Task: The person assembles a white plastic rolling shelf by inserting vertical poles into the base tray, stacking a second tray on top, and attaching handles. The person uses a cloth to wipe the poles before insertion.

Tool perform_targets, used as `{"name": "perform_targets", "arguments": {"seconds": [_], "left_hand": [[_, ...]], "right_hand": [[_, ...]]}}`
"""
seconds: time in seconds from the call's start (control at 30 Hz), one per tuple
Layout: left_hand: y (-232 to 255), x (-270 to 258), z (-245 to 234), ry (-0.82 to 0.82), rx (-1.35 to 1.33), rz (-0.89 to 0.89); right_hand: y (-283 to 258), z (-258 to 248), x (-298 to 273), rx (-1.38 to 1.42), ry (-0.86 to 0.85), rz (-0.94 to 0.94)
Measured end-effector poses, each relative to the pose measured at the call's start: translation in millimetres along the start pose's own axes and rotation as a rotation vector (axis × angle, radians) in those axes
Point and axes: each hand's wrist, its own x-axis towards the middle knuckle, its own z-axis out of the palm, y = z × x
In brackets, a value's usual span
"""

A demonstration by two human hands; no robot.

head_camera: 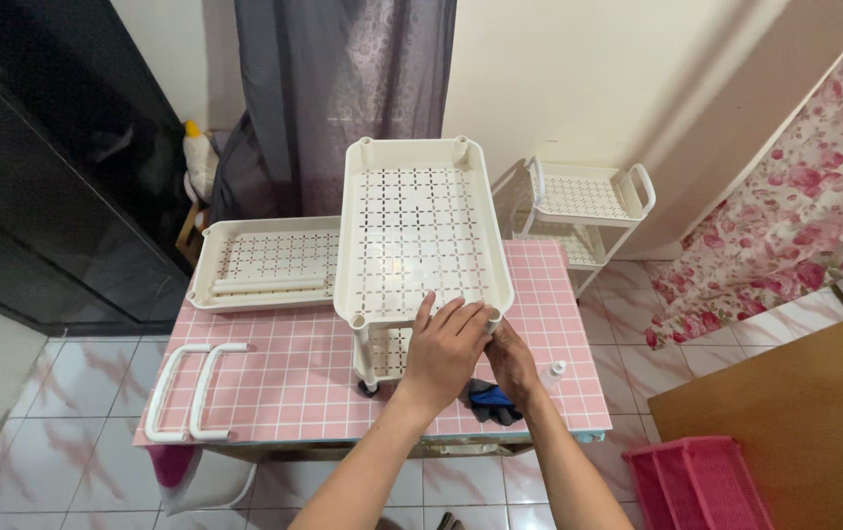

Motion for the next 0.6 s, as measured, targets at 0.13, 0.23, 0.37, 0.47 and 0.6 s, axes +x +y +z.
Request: {"name": "perform_targets", "arguments": {"seconds": [0.13,0.23,0.37,0.47,0.6], "left_hand": [[-2.8,2.4,0.6,0.040,-0.011,0.013],[-3.7,3.4,-1.2,0.020,-0.004,0.009],[-4.0,5.0,-0.3,0.012,0.006,0.013],[-4.6,4.8,1.4,0.016,0.006,0.015],[-6.6,3.8,1.1,0.012,0.002,0.013]], "right_hand": [[0.4,-1.0,2.4,-0.031,-0.033,-0.012],[3.2,-5.0,-0.3,-0.050,-0.023,-0.006],[9.2,-6.3,3.6,-0.092,0.042,0.009],[3.9,-3.0,0.5,-0.105,0.026,0.027],[-11.3,6.8,-1.3,-0.007,-0.014,-0.008]]}}
